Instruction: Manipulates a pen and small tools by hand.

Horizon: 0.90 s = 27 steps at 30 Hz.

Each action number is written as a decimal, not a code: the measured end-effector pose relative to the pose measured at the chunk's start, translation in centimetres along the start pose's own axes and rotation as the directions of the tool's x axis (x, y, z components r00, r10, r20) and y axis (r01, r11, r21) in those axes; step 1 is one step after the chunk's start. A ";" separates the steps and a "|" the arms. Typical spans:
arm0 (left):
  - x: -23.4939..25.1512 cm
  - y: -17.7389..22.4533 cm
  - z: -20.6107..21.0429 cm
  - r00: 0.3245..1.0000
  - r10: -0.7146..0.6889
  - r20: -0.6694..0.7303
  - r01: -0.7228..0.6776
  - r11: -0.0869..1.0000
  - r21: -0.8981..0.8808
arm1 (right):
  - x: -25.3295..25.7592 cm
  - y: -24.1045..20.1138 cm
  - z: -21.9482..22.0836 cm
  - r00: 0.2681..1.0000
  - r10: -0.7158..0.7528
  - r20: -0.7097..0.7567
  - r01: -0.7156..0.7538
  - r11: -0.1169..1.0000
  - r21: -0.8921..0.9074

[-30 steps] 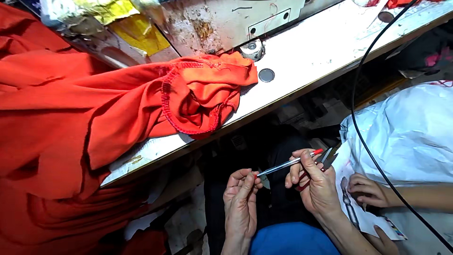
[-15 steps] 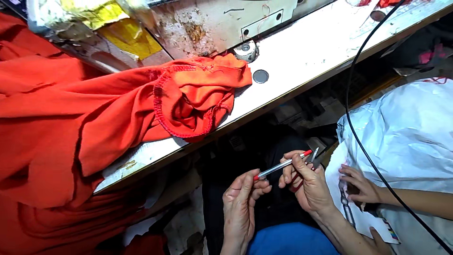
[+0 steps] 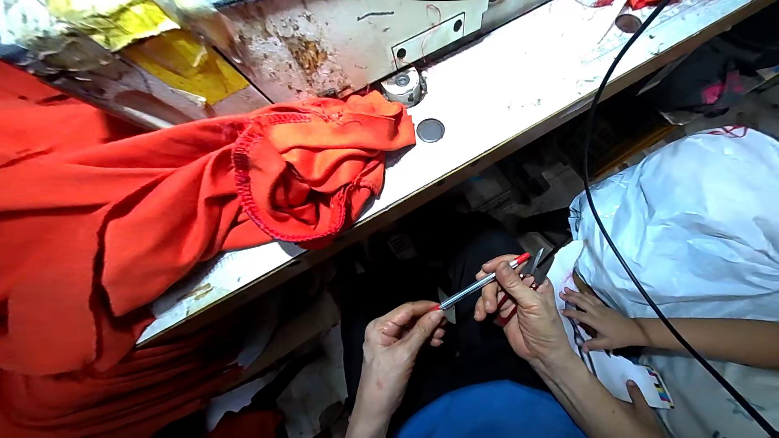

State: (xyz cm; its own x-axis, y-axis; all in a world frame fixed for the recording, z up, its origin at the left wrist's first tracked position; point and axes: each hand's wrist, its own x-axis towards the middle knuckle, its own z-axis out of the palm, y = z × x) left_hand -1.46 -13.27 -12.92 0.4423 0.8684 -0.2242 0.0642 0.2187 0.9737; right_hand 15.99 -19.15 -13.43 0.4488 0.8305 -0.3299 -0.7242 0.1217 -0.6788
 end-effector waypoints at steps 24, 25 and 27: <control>0.8 -0.7 0.0 0.964 0.264 0.045 -0.266 0.926 0.269 | 0.1 0.0 0.8 0.997 0.036 -0.070 -0.037 0.999 -0.004; 0.7 -0.7 0.2 0.957 0.287 0.047 -0.290 0.928 0.235 | 0.0 0.0 0.9 0.996 0.048 -0.078 -0.048 0.999 0.007; 0.5 0.0 0.2 0.972 0.196 0.127 -0.216 0.962 0.170 | -0.1 -0.1 1.0 0.994 0.063 -0.085 -0.061 0.998 0.025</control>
State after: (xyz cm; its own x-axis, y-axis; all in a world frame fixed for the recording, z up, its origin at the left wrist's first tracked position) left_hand -1.08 -12.88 -13.06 0.5566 0.8305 -0.0219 0.1179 -0.0529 0.9916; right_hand 15.51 -18.66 -12.68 0.4449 0.7876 -0.4263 -0.7633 0.0845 -0.6406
